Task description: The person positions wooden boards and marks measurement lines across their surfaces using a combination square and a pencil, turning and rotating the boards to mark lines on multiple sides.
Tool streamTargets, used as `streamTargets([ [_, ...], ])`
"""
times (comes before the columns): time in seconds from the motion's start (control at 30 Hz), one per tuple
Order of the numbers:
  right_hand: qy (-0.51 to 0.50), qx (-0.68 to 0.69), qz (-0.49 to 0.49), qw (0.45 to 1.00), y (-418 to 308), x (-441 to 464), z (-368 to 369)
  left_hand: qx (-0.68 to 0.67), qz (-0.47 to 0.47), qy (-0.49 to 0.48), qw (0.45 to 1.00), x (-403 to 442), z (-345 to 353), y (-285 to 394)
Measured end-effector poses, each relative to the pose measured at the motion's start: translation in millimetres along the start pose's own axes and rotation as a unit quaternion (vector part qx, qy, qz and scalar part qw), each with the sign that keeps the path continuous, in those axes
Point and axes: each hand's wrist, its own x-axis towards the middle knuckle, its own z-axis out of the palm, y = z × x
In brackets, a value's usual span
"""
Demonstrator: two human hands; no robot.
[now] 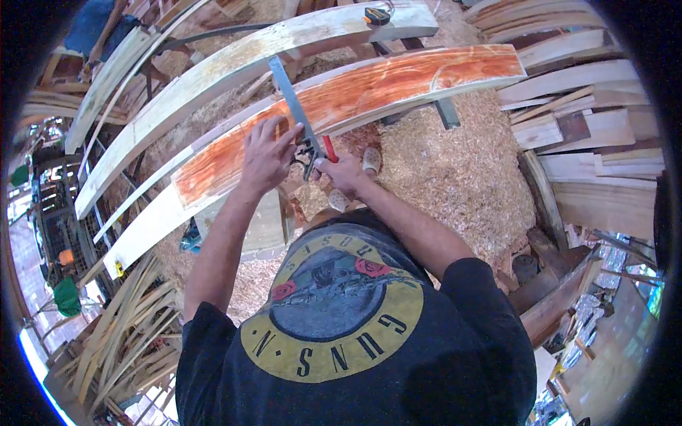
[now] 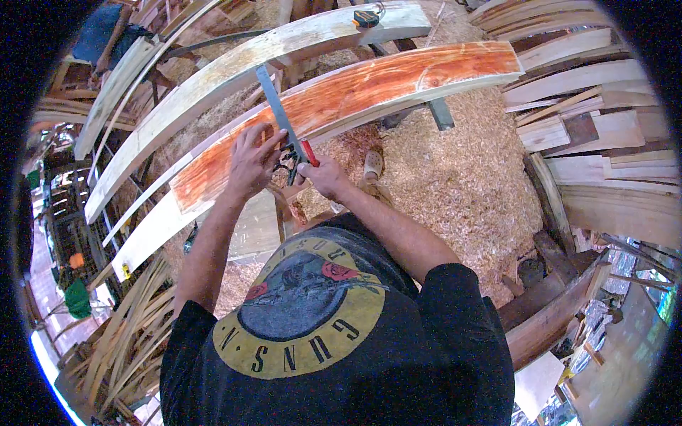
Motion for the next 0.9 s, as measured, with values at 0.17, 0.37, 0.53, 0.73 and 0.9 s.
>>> streamTargets([
  [0.17, -0.004, -0.029, 0.000, 1.000, 5, 4, -2, -0.003, -0.005, -0.006, 1.000, 1, -2, -1],
  [0.37, 0.002, -0.009, 0.005, 1.000, 5, 2, -1, 0.000, -0.003, -0.003, 1.000, 1, -1, -2],
  [0.53, 0.008, 0.028, 0.002, 1.000, 17, 7, 1, -0.003, -0.008, -0.008, 1.000, 1, 0, -3],
  [0.73, 0.002, 0.078, -0.023, 0.997, 29, 15, 3, 0.006, -0.010, -0.011, 1.000, 1, 1, -4],
  [0.9, -0.013, 0.066, 0.013, 0.998, 11, 5, 0, 0.012, -0.001, -0.002, 1.000, 1, 1, -4],
])
